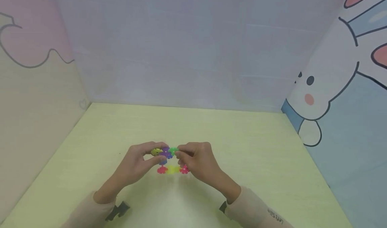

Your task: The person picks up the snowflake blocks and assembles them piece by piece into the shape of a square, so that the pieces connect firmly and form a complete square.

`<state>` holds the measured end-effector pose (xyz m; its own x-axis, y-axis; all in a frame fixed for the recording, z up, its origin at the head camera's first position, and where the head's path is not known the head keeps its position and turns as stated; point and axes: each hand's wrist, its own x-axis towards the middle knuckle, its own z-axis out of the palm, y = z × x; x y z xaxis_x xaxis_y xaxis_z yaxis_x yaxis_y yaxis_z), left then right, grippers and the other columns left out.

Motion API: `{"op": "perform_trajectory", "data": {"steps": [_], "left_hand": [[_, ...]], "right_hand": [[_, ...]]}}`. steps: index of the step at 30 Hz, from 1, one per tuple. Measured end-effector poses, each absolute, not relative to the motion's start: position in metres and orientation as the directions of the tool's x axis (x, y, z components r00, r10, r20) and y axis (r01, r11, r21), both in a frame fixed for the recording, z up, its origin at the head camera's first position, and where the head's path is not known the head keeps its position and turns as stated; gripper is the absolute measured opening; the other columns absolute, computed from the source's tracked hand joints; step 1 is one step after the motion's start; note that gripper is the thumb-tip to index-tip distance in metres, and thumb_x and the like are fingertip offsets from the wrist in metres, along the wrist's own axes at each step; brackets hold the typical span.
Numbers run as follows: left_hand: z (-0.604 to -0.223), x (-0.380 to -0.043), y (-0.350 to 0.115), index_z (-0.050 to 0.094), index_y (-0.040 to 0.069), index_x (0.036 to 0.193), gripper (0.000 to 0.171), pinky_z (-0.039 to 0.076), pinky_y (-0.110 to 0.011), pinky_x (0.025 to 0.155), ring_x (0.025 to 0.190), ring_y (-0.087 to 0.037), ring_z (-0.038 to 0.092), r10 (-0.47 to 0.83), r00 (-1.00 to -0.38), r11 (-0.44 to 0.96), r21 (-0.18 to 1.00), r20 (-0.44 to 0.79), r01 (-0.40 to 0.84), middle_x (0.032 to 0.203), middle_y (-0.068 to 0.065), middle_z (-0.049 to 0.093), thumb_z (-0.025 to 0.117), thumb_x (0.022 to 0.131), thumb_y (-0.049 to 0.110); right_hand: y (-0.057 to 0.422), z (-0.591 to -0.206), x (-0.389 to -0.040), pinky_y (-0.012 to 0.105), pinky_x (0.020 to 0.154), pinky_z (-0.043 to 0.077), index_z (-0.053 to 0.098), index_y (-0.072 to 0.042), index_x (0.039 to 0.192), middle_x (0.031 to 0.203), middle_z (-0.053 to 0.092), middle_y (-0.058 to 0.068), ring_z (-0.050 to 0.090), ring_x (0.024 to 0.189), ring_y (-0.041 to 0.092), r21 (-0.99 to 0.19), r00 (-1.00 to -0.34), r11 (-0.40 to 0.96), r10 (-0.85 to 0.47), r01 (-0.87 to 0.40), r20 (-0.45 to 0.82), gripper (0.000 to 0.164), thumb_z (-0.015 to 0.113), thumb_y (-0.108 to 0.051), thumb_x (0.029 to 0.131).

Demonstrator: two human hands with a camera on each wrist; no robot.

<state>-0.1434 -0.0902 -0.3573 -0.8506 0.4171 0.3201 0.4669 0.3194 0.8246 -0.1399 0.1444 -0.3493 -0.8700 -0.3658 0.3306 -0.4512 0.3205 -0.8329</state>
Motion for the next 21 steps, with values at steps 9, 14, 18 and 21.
{"op": "perform_trajectory", "data": {"steps": [9, 14, 18, 21], "left_hand": [[-0.351, -0.144, -0.100, 0.075, 0.021, 0.120, 0.029, 0.058, -0.026, 0.065, 0.084, -0.007, 0.070, 0.403, -0.877, 0.409, 0.806, 0.261, 0.428, 0.103, 0.010, 0.076, 0.079, 0.092, 0.027], [-0.344, -0.140, -0.113, 0.074, 0.026, 0.122, 0.031, 0.058, -0.028, 0.065, 0.089, -0.010, 0.071, 0.392, -0.899, 0.441, 0.819, 0.193, 0.368, 0.104, 0.013, 0.076, 0.079, 0.092, 0.032], [-0.340, -0.136, -0.123, 0.074, 0.029, 0.120, 0.029, 0.058, -0.028, 0.067, 0.091, -0.010, 0.072, 0.390, -0.909, 0.478, 0.811, 0.149, 0.338, 0.103, 0.014, 0.076, 0.079, 0.092, 0.032], [-0.337, -0.132, -0.126, 0.074, 0.029, 0.121, 0.029, 0.059, -0.028, 0.071, 0.094, -0.010, 0.071, 0.410, -0.905, 0.500, 0.802, 0.112, 0.326, 0.106, 0.014, 0.076, 0.078, 0.092, 0.034]], "right_hand": [[0.141, -0.341, -0.145, 0.026, 0.068, 0.063, 0.079, 0.000, 0.103, 0.084, 0.077, 0.006, 0.071, 0.067, 0.006, -0.803, -0.852, 0.368, -0.428, -0.468, 0.301, 0.013, 0.077, -0.005, 0.091], [0.152, -0.324, -0.162, 0.027, 0.078, 0.062, 0.077, -0.008, 0.112, 0.099, 0.078, 0.002, 0.073, 0.083, 0.006, -0.755, -0.840, 0.433, -0.464, -0.492, 0.281, 0.018, 0.075, -0.015, 0.095], [0.164, -0.328, -0.201, 0.037, 0.087, 0.062, 0.074, -0.009, 0.123, 0.110, 0.078, 0.003, 0.075, 0.097, 0.016, -0.734, -0.860, 0.506, -0.465, -0.454, 0.212, 0.027, 0.071, -0.021, 0.099], [0.164, -0.351, -0.232, 0.041, 0.092, 0.060, 0.071, -0.006, 0.129, 0.114, 0.077, 0.006, 0.073, 0.105, 0.021, -0.690, -0.845, 0.573, -0.524, -0.443, 0.107, 0.035, 0.070, -0.024, 0.100]]}}
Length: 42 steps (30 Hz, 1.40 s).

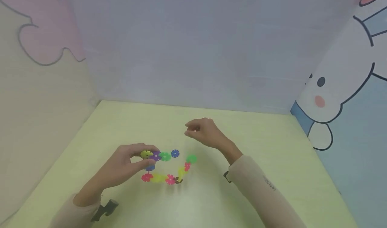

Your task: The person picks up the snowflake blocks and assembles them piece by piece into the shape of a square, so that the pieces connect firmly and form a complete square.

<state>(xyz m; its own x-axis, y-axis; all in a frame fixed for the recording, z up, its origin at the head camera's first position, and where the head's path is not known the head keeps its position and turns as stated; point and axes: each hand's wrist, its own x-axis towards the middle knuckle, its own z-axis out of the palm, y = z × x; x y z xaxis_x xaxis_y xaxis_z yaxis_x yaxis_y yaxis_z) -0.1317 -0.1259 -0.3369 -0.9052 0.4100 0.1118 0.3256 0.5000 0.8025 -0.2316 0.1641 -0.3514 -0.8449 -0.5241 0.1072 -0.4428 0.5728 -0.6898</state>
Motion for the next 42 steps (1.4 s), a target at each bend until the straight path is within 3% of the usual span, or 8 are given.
{"op": "perform_trajectory", "data": {"steps": [5, 8, 13, 18, 22, 30, 36, 42], "left_hand": [[-0.332, -0.124, -0.124, 0.073, 0.029, 0.121, 0.028, 0.058, -0.028, 0.072, 0.091, -0.009, 0.070, 0.464, -0.882, 0.488, 0.808, 0.080, 0.330, 0.100, 0.013, 0.077, 0.075, 0.094, 0.038], [-0.331, -0.122, -0.122, 0.073, 0.028, 0.119, 0.026, 0.058, -0.027, 0.069, 0.083, -0.008, 0.069, 0.494, -0.865, 0.453, 0.822, 0.091, 0.345, 0.091, 0.012, 0.076, 0.075, 0.095, 0.038], [-0.331, -0.121, -0.120, 0.074, 0.026, 0.118, 0.026, 0.058, -0.027, 0.066, 0.081, -0.008, 0.068, 0.524, -0.843, 0.416, 0.828, 0.121, 0.377, 0.091, 0.011, 0.075, 0.075, 0.094, 0.038], [-0.331, -0.121, -0.118, 0.074, 0.025, 0.119, 0.028, 0.057, -0.026, 0.071, 0.082, -0.006, 0.068, 0.539, -0.834, 0.427, 0.816, 0.117, 0.390, 0.095, 0.013, 0.075, 0.076, 0.094, 0.038], [-0.332, -0.123, -0.119, 0.074, 0.024, 0.119, 0.028, 0.058, -0.026, 0.070, 0.084, -0.007, 0.068, 0.538, -0.836, 0.430, 0.819, 0.106, 0.381, 0.096, 0.013, 0.075, 0.077, 0.094, 0.036], [-0.338, -0.133, -0.120, 0.074, 0.025, 0.120, 0.026, 0.059, -0.029, 0.067, 0.089, -0.012, 0.071, 0.503, -0.861, 0.451, 0.829, 0.071, 0.332, 0.095, 0.011, 0.077, 0.076, 0.094, 0.032], [-0.346, -0.139, -0.117, 0.074, 0.025, 0.121, 0.029, 0.059, -0.028, 0.070, 0.096, -0.014, 0.071, 0.445, -0.889, 0.471, 0.817, 0.106, 0.333, 0.106, 0.013, 0.077, 0.079, 0.093, 0.029], [-0.350, -0.144, -0.107, 0.075, 0.026, 0.120, 0.030, 0.059, -0.027, 0.072, 0.092, -0.012, 0.071, 0.369, -0.908, 0.452, 0.814, 0.200, 0.364, 0.102, 0.013, 0.076, 0.081, 0.091, 0.023]], "right_hand": [[0.143, -0.397, -0.251, 0.039, 0.096, 0.059, 0.071, -0.004, 0.130, 0.118, 0.077, 0.009, 0.071, 0.109, 0.022, -0.600, -0.759, 0.640, -0.646, -0.480, -0.083, 0.040, 0.075, -0.025, 0.096], [0.130, -0.413, -0.250, 0.035, 0.091, 0.059, 0.075, -0.006, 0.123, 0.109, 0.077, 0.005, 0.067, 0.096, 0.017, -0.563, -0.729, 0.662, -0.669, -0.495, -0.145, 0.034, 0.078, -0.022, 0.093], [0.118, -0.423, -0.246, 0.026, 0.077, 0.052, 0.081, -0.009, 0.106, 0.087, 0.069, -0.001, 0.055, 0.079, 0.013, -0.492, -0.727, 0.700, -0.663, -0.517, -0.179, 0.022, 0.082, -0.023, 0.090], [0.116, -0.426, -0.244, 0.025, 0.081, 0.056, 0.081, -0.011, 0.107, 0.091, 0.073, -0.002, 0.060, 0.081, 0.011, -0.478, -0.751, 0.724, -0.635, -0.497, -0.182, 0.020, 0.081, -0.024, 0.091], [0.118, -0.426, -0.243, 0.030, 0.087, 0.058, 0.080, -0.011, 0.105, 0.095, 0.075, -0.001, 0.062, 0.085, 0.012, -0.533, -0.776, 0.728, -0.601, -0.432, -0.192, 0.019, 0.082, -0.022, 0.090], [0.152, -0.428, -0.233, 0.026, 0.073, 0.056, 0.082, -0.014, 0.096, 0.090, 0.078, -0.004, 0.065, 0.078, 0.012, -0.717, -0.788, 0.602, -0.604, -0.351, -0.121, 0.008, 0.077, -0.020, 0.094], [0.188, -0.383, -0.199, 0.039, 0.084, 0.060, 0.082, -0.011, 0.103, 0.101, 0.079, 0.011, 0.072, 0.093, 0.028, -0.899, -0.914, 0.408, -0.404, -0.158, -0.022, 0.017, 0.073, -0.024, 0.098], [0.204, -0.340, -0.161, 0.032, 0.078, 0.056, 0.077, 0.003, 0.103, 0.087, 0.075, 0.003, 0.063, 0.082, 0.022, -0.969, -0.950, 0.246, -0.307, -0.026, -0.052, 0.025, 0.070, -0.020, 0.099]]}}
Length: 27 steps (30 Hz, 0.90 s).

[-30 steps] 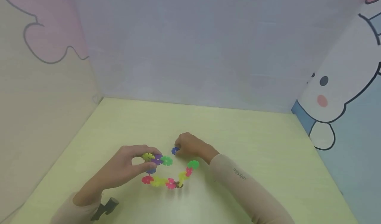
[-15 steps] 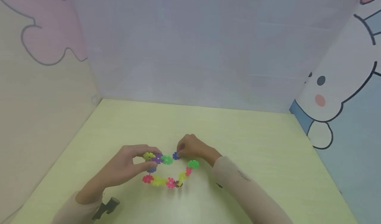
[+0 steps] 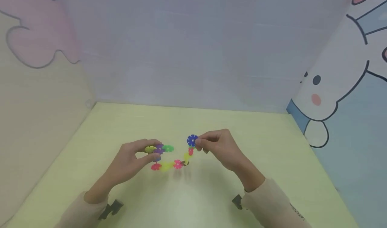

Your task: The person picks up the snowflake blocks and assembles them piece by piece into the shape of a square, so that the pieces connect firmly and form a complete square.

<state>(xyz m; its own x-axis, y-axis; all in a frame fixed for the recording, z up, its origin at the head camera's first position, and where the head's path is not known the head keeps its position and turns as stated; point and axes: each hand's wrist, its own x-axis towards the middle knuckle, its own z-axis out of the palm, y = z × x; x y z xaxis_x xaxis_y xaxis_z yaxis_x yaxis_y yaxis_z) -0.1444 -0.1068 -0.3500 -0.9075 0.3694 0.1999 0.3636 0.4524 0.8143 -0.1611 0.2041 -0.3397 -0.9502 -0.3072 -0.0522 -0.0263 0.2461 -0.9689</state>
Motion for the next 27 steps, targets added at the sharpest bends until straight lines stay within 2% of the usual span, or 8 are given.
{"op": "perform_trajectory", "data": {"steps": [4, 9, 16, 21, 27], "left_hand": [[-0.346, -0.146, -0.099, 0.075, 0.027, 0.118, 0.029, 0.058, -0.027, 0.076, 0.093, -0.010, 0.070, 0.353, -0.911, 0.468, 0.803, 0.214, 0.370, 0.101, 0.016, 0.076, 0.082, 0.090, 0.024], [-0.345, -0.145, -0.087, 0.075, 0.025, 0.119, 0.030, 0.057, -0.027, 0.082, 0.093, -0.004, 0.069, 0.403, -0.889, 0.469, 0.785, 0.218, 0.404, 0.103, 0.016, 0.076, 0.082, 0.090, 0.023], [-0.344, -0.145, -0.077, 0.076, 0.023, 0.119, 0.031, 0.056, -0.026, 0.081, 0.088, -0.001, 0.069, 0.433, -0.864, 0.438, 0.777, 0.258, 0.452, 0.102, 0.014, 0.076, 0.083, 0.089, 0.021], [-0.345, -0.144, -0.075, 0.075, 0.022, 0.120, 0.033, 0.055, -0.026, 0.082, 0.090, -0.001, 0.069, 0.452, -0.851, 0.436, 0.767, 0.267, 0.472, 0.104, 0.013, 0.076, 0.083, 0.088, 0.022], [-0.348, -0.145, -0.072, 0.076, 0.019, 0.120, 0.034, 0.057, -0.024, 0.076, 0.089, -0.002, 0.069, 0.487, -0.820, 0.398, 0.759, 0.301, 0.515, 0.104, 0.011, 0.077, 0.084, 0.086, 0.019]], "right_hand": [[0.197, -0.336, -0.145, 0.028, 0.076, 0.056, 0.073, 0.010, 0.104, 0.084, 0.074, 0.001, 0.064, 0.081, 0.017, -0.985, -0.926, 0.139, -0.348, 0.107, -0.149, 0.025, 0.067, -0.014, 0.100], [0.190, -0.337, -0.135, 0.025, 0.073, 0.057, 0.072, 0.008, 0.098, 0.081, 0.073, 0.002, 0.068, 0.078, 0.016, -0.979, -0.929, 0.044, -0.308, 0.201, -0.205, 0.020, 0.068, -0.012, 0.099], [0.190, -0.336, -0.129, 0.026, 0.074, 0.059, 0.072, 0.004, 0.094, 0.081, 0.071, 0.002, 0.069, 0.078, 0.015, -0.974, -0.933, 0.022, -0.282, 0.226, -0.223, 0.018, 0.068, -0.013, 0.100], [0.193, -0.337, -0.129, 0.026, 0.074, 0.058, 0.071, 0.010, 0.099, 0.082, 0.071, 0.004, 0.067, 0.078, 0.015, -0.976, -0.923, 0.051, -0.319, 0.211, -0.216, 0.022, 0.065, -0.011, 0.101], [0.196, -0.337, -0.130, 0.026, 0.071, 0.055, 0.067, 0.017, 0.100, 0.080, 0.069, 0.003, 0.064, 0.075, 0.014, -0.979, -0.910, 0.085, -0.360, 0.186, -0.204, 0.027, 0.062, -0.010, 0.101]]}}
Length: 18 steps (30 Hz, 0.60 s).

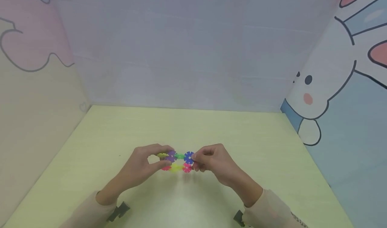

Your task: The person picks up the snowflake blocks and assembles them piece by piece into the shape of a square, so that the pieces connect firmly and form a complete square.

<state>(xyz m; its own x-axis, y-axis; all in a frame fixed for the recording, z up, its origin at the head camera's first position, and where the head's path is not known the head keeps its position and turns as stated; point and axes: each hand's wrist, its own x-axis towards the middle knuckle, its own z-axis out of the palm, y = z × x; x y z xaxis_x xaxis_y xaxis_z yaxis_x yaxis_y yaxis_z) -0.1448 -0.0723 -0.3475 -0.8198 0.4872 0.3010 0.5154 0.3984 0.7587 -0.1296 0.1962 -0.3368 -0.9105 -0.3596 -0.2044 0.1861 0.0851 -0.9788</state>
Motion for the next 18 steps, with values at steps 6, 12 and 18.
{"op": "perform_trajectory", "data": {"steps": [6, 12, 18], "left_hand": [[-0.351, -0.144, -0.070, 0.076, 0.017, 0.119, 0.033, 0.053, -0.023, 0.065, 0.078, 0.000, 0.064, 0.494, -0.787, 0.378, 0.723, 0.370, 0.578, 0.100, 0.010, 0.077, 0.084, 0.086, 0.020], [-0.353, -0.144, -0.068, 0.076, 0.017, 0.120, 0.032, 0.051, -0.021, 0.063, 0.077, 0.000, 0.063, 0.498, -0.774, 0.368, 0.712, 0.391, 0.597, 0.099, 0.009, 0.078, 0.082, 0.088, 0.023], [-0.357, -0.144, -0.071, 0.076, 0.016, 0.119, 0.031, 0.053, -0.022, 0.064, 0.079, 0.000, 0.065, 0.504, -0.768, 0.357, 0.715, 0.394, 0.601, 0.099, 0.007, 0.078, 0.081, 0.090, 0.023]], "right_hand": [[0.196, -0.341, -0.130, 0.025, 0.070, 0.056, 0.069, 0.011, 0.096, 0.078, 0.069, 0.002, 0.064, 0.073, 0.014, -0.970, -0.903, 0.087, -0.355, 0.226, -0.242, 0.023, 0.063, -0.011, 0.102], [0.196, -0.350, -0.127, 0.022, 0.069, 0.056, 0.069, 0.014, 0.104, 0.078, 0.070, 0.002, 0.063, 0.073, 0.013, -0.961, -0.892, 0.032, -0.365, 0.274, -0.266, 0.027, 0.065, -0.013, 0.102], [0.193, -0.349, -0.126, 0.021, 0.068, 0.056, 0.070, 0.016, 0.107, 0.077, 0.071, 0.001, 0.063, 0.072, 0.011, -0.962, -0.895, 0.038, -0.358, 0.269, -0.264, 0.028, 0.064, -0.011, 0.102]]}}
